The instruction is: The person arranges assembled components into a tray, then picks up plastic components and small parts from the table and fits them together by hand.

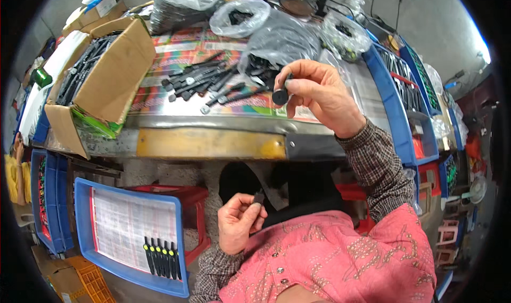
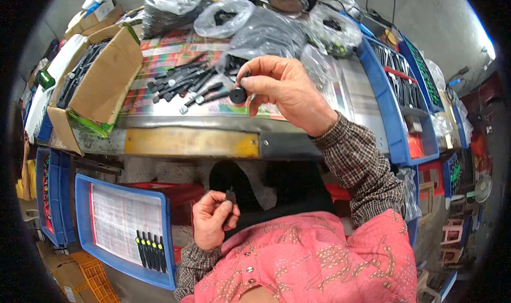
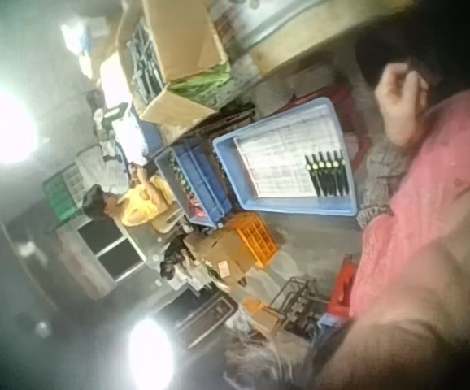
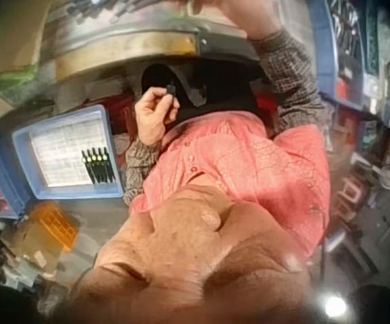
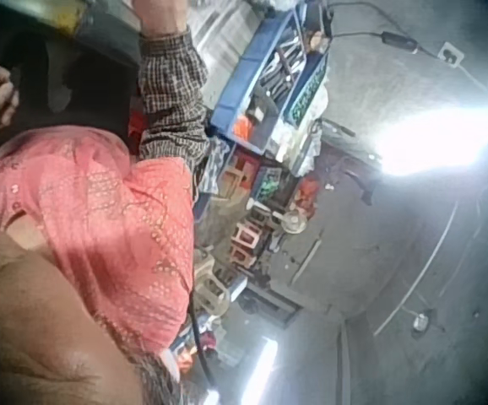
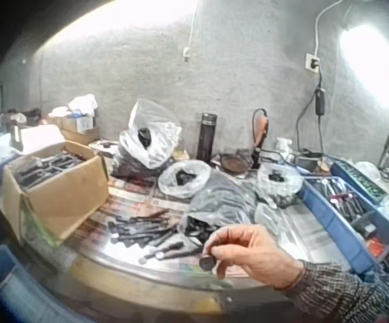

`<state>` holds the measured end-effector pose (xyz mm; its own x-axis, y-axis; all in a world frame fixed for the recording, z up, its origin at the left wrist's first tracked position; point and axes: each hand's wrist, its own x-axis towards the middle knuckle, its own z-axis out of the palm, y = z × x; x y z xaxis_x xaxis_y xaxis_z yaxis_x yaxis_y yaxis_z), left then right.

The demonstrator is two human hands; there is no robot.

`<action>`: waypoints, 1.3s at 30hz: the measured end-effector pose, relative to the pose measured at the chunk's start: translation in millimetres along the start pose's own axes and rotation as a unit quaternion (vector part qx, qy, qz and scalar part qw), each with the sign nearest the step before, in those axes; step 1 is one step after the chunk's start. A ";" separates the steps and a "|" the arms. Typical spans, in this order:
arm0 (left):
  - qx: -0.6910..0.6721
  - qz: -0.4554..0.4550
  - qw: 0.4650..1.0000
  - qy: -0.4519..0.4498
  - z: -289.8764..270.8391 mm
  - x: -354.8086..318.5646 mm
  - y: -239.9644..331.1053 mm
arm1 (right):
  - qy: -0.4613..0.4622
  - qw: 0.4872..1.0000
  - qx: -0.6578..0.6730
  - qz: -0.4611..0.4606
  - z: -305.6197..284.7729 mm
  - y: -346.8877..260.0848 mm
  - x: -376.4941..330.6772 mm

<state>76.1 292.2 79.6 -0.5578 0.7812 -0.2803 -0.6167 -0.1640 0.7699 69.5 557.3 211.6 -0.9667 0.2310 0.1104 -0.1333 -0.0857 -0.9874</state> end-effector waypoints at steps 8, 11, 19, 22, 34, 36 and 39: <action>-0.017 -0.017 0.999 -0.043 30.4 -6.9 -5.4 | 0.054 0.996 0.044 0.049 1.2 27.9 -94.3; 0.016 -0.012 0.999 -0.039 39.4 -7.4 -10.6 | 0.073 0.993 0.073 0.065 5.0 35.2 -116.8; 0.019 -0.050 0.997 -0.063 52.9 -1.7 -19.4 | 0.103 0.985 0.104 0.096 0.8 55.3 -149.5; -0.013 -0.064 0.995 -0.075 54.5 -1.3 -24.5 | 0.097 0.983 0.111 0.110 -1.4 62.5 -153.9; -0.035 -0.089 0.993 -0.073 54.7 2.7 -32.5 | 0.109 0.978 0.123 0.127 -3.7 82.3 -159.5; -0.039 -0.093 0.992 -0.070 54.5 3.8 -33.0 | 0.111 0.977 0.127 0.131 -4.1 84.6 -159.4; -0.033 -0.098 0.992 -0.066 53.5 5.7 -33.9 | 0.110 0.976 0.131 0.137 -4.3 86.9 -158.8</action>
<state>123.6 334.4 82.6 -0.3482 0.8738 -0.3396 -0.7431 -0.0364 0.6682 212.4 517.3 107.8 -0.9075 0.3645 -0.2087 0.0445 -0.4108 -0.9106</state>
